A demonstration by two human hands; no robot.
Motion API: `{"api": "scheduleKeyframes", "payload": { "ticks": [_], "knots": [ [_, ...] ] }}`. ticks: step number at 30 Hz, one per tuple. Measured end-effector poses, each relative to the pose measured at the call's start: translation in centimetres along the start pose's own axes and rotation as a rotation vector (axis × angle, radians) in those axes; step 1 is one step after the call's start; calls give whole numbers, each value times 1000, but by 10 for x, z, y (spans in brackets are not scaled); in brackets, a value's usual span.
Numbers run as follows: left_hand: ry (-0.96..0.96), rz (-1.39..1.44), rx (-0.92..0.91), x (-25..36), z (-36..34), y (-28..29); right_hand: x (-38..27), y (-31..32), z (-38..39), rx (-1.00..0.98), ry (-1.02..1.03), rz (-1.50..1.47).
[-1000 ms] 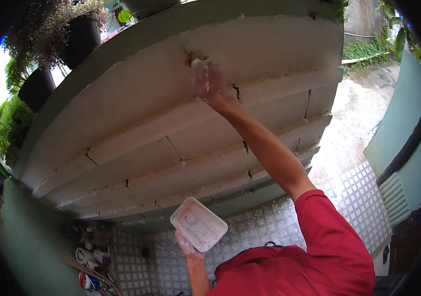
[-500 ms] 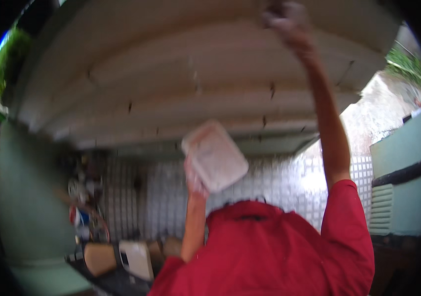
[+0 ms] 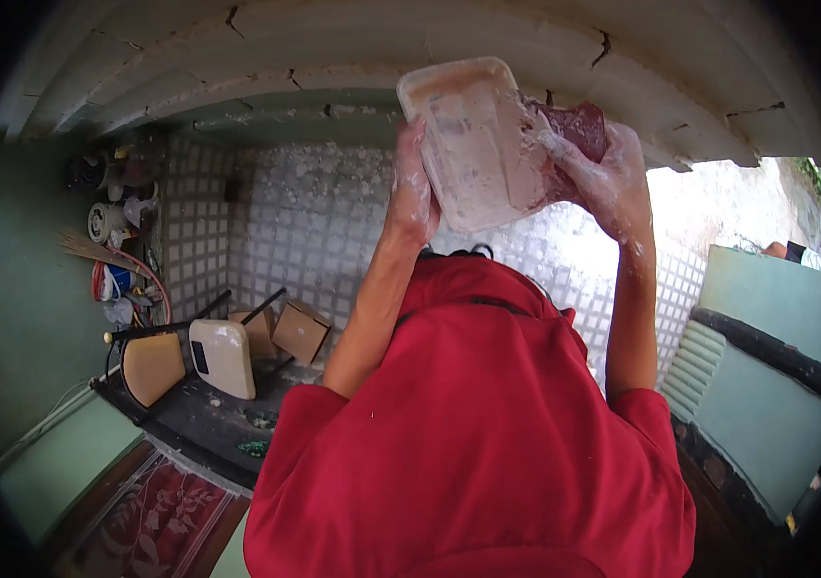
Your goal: Applying plaster or putty to a wall surface using a putty knife/spatula.
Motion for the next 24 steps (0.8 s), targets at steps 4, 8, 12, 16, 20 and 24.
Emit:
{"api": "scheduleKeyframes", "payload": {
  "ticks": [4,8,12,16,20,24],
  "knots": [
    [-45,-14,37,-4,-4,11,-1,-4,0,34,11,148],
    [-47,-55,69,-6,-5,18,-1,-9,1,92,116,214],
    [-82,-101,77,-3,-4,18,19,-6,0,118,130,331],
    [-88,-179,87,-5,-7,19,19,-17,-2,45,96,254],
    [-44,-155,68,-12,-11,24,3,-25,7,102,414,563],
    [-63,-194,44,-12,-12,19,14,-37,14,69,528,690]
  ]
}}
Point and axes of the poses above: each hand's wrist, its own z-axis away from the middle knuckle, its own y-axis out of the back of the hand, x = y × z, the point moved 10 cm from there along -z, towards the middle knuckle, and after that the axes turned 2 degrees about -z, right-handed, at the moved point
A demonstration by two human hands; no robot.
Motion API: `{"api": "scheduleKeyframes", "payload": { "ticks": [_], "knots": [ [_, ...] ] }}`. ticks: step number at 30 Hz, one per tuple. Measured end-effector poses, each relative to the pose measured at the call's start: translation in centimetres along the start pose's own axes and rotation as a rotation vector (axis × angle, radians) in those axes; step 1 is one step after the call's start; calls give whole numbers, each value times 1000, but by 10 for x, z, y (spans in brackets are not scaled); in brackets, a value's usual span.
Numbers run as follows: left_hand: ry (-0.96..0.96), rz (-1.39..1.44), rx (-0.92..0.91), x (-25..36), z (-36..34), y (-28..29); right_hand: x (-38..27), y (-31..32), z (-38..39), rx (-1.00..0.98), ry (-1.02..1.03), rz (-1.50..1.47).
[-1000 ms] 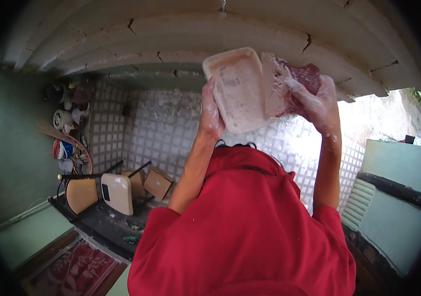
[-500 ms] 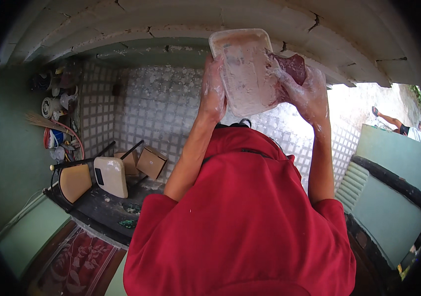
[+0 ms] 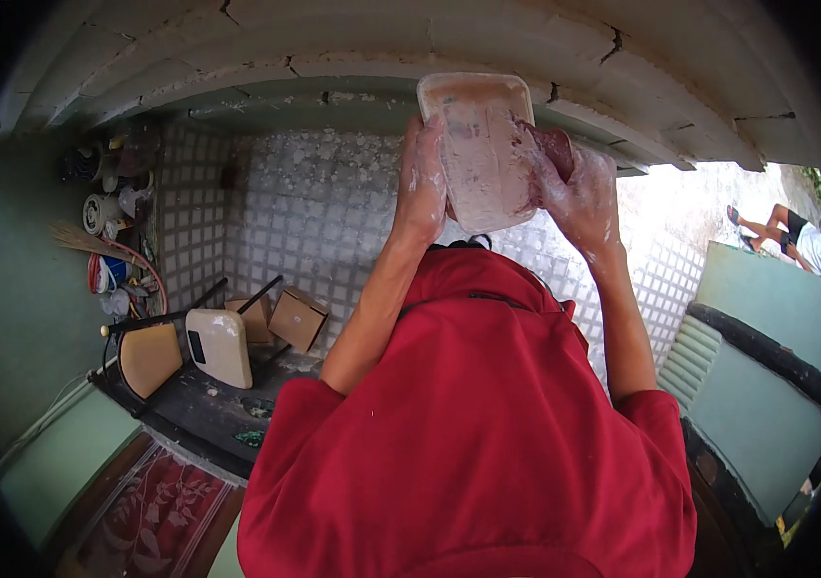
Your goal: Applying plaster or putty to a wall surface using a putty knife/spatula.
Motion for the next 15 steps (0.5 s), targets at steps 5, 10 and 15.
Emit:
{"api": "scheduleKeyframes", "payload": {
  "ticks": [5,10,15],
  "knots": [
    [-32,-89,20,-7,-2,3,-6,2,-10,12,-174,-254],
    [-33,-74,18,-16,-6,3,10,-10,-7,-4,-180,-303],
    [12,-52,4,-19,-13,5,46,-27,-2,-95,-346,-466]
  ]
}}
Point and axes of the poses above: each hand's wrist, its own z-axis away from the middle knuckle, its own y-axis out of the back of the hand, x = y × z, the point moved 10 cm from there along -z, towards the middle knuckle, and after that the axes turned 2 degrees about -z, right-handed, at the moved point
